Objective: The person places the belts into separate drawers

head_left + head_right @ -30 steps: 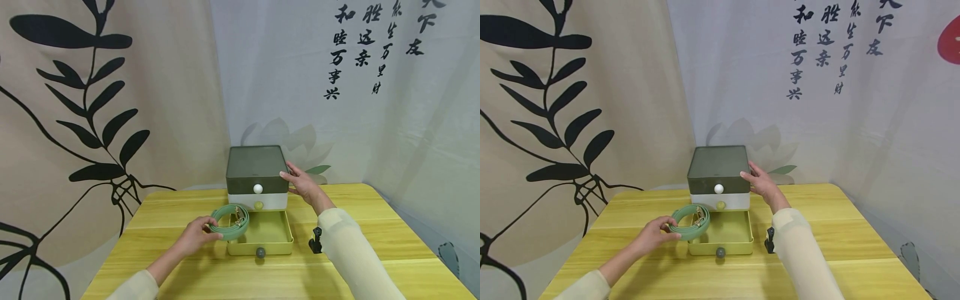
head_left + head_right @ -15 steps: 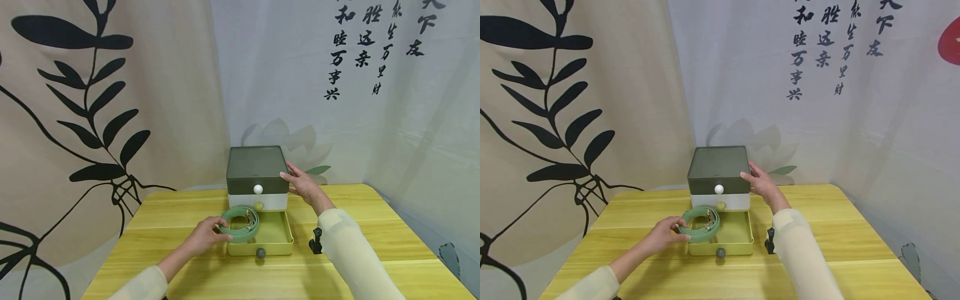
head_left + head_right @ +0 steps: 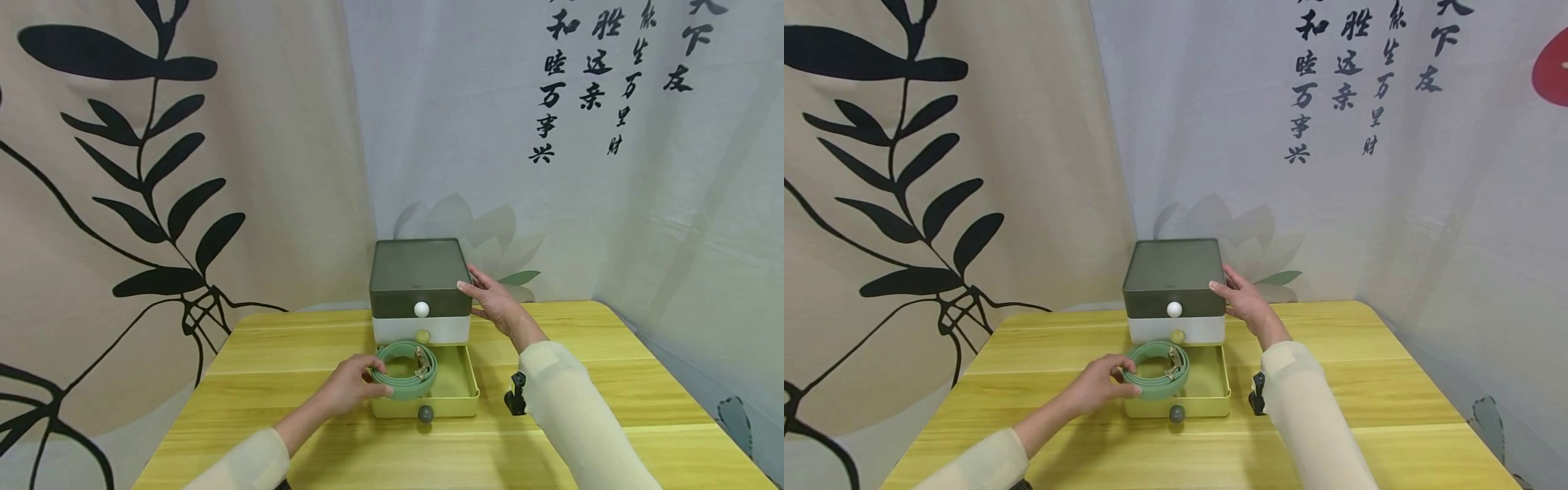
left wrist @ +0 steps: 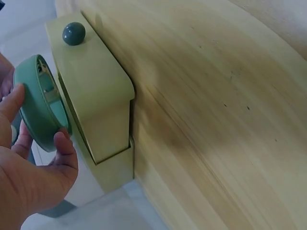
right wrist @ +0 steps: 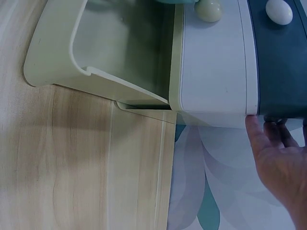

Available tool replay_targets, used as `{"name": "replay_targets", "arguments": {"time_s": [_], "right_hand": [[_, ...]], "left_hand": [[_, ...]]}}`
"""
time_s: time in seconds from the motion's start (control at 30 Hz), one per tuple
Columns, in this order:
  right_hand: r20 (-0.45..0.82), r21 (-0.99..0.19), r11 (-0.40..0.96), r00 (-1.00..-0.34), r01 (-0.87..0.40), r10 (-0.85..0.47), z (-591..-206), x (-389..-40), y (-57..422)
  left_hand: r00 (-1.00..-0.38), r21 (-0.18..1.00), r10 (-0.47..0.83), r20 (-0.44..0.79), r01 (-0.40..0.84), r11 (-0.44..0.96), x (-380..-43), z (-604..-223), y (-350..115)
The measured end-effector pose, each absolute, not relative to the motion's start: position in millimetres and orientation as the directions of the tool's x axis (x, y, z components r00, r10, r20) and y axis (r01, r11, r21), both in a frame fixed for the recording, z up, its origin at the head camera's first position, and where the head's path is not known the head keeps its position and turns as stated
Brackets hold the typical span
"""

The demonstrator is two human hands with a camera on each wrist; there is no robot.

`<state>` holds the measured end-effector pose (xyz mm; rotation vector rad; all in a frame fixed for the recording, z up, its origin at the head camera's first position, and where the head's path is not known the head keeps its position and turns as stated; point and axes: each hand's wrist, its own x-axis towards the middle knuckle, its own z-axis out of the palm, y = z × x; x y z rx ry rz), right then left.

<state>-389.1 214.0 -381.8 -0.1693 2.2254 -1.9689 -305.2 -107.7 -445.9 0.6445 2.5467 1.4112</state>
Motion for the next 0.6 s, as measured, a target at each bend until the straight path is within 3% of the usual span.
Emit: {"name": "replay_targets", "arguments": {"time_s": [0.6], "right_hand": [[-0.046,-0.991,0.131,-0.980,0.021,-0.191,-383,-389,214]], "left_hand": [[-0.865,0.843,0.498,0.063,0.313,0.437,-313,-454,-87]]}}
